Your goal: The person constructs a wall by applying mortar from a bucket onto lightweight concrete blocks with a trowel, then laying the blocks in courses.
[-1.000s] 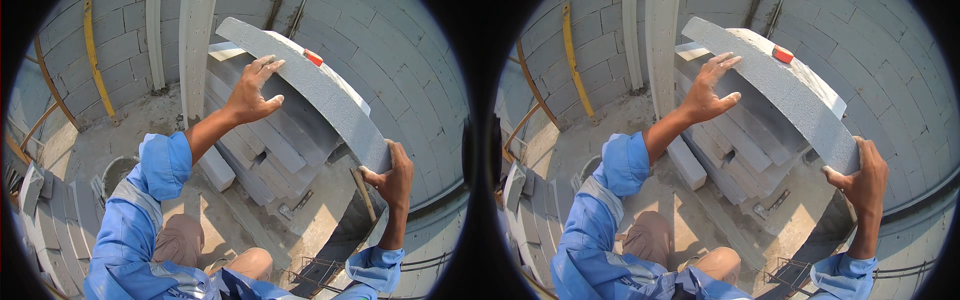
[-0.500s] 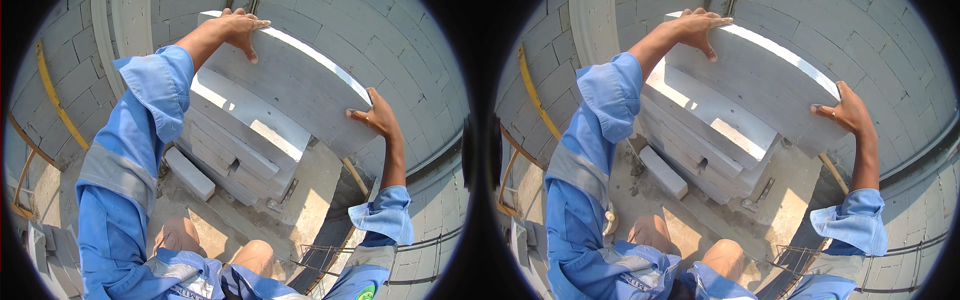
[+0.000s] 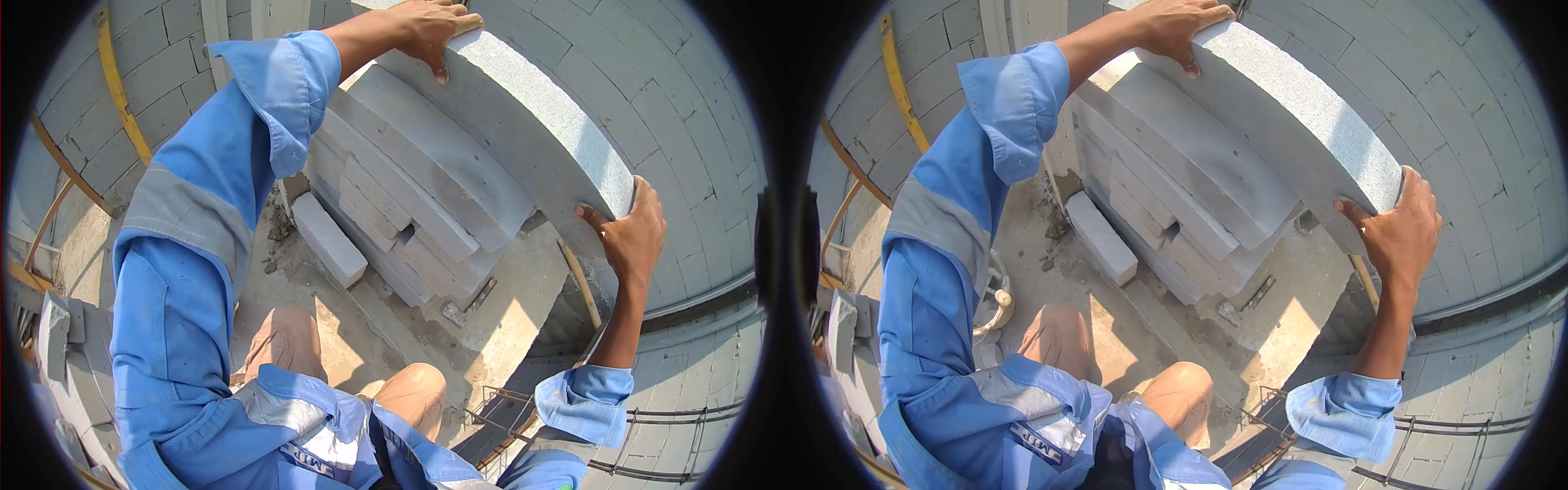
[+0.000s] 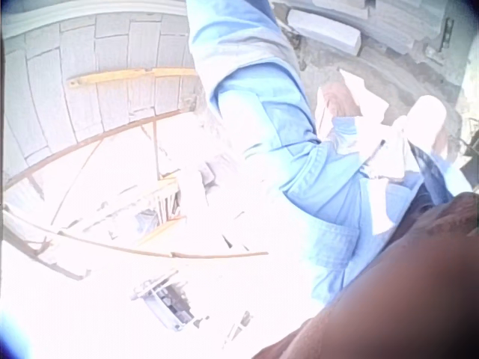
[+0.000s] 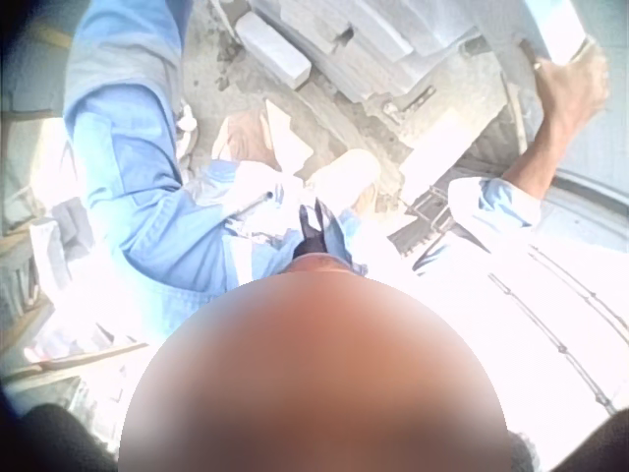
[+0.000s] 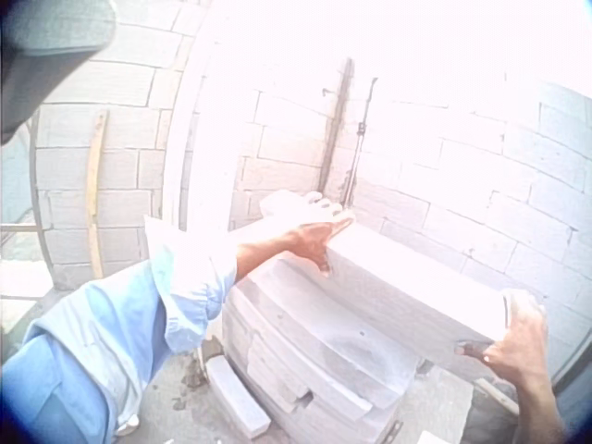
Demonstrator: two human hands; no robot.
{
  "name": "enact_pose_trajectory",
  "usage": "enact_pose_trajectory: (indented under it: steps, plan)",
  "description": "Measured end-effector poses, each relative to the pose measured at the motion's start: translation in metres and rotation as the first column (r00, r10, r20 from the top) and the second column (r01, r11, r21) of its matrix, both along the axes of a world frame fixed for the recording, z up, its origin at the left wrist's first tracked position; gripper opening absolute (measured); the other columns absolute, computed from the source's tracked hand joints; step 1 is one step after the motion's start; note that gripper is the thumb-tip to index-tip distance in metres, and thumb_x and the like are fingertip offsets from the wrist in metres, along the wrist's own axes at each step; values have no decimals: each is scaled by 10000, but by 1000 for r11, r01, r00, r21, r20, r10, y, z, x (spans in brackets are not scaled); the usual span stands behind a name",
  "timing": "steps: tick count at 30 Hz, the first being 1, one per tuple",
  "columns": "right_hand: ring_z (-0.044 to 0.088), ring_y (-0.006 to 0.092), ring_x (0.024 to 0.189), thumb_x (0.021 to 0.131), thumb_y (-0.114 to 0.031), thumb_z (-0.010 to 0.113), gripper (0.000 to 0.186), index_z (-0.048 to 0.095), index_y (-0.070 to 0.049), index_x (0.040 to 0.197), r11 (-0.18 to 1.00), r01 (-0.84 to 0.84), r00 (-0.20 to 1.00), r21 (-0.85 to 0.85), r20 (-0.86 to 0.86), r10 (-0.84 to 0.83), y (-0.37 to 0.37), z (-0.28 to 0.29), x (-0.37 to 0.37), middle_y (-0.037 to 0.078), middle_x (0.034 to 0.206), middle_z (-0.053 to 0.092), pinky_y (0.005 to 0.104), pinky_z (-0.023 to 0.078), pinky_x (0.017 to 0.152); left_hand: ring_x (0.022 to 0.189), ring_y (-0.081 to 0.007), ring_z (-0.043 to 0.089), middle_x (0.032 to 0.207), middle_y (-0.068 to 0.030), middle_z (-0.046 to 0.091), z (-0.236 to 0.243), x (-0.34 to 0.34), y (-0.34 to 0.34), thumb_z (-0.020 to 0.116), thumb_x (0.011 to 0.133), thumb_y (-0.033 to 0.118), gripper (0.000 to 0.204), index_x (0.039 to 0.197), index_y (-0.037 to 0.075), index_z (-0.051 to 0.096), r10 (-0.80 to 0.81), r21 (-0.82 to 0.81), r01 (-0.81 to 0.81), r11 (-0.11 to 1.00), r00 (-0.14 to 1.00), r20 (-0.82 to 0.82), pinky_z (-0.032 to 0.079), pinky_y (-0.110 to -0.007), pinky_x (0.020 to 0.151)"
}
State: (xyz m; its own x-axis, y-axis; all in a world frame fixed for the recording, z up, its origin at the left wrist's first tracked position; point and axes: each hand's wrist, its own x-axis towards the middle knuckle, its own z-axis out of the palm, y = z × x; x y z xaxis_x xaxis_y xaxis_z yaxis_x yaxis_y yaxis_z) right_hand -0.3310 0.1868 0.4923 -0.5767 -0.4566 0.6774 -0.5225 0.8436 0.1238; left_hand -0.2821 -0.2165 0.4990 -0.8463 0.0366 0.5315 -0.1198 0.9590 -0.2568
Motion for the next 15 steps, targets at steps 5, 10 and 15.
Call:
enact_pose_trajectory:
  steps: [5, 10, 15]
  plan:
    - [559, 328, 1204, 584, -541, 937, 985, 537, -51, 1339, 997, 53, 996, -49, -65, -56, 17, -45, 32, 135, 1231, 606, 470, 424, 1034, 1310, -244, 553, 1320, -30, 624, -2, 23, 32, 992, 518, 413, 1075, 1453, 246, 490, 59, -122, -69, 990, 995, -84, 295, -536, 1226]
    - [536, 361, 1232, 602, -473, 951, 966, 520, -32, 1345, 969, 47, 996, -242, -65, -64, 83, -82, 70, 148, 1249, 590, 497, 396, 1059, 1322, -202, 547, 1347, 30, 634, 32, 44, 103, 996, 539, 443, 1008, 1429, 313, 541, -63, -298, 10, 954, 984, -169, 311, -533, 1239]
    - [524, 367, 1263, 609, -369, 974, 960, 522, -41, 1390, 949, 35, 999, -314, -16, -42, 180, -92, 132, 156, 1321, 584, 497, 385, 1091, 1231, -278, 571, 1272, -103, 645, 22, 95, 171, 959, 535, 436, 947, 1344, 119, 582, -339, -265, 301, 916, 934, -110, 392, -446, 1134]
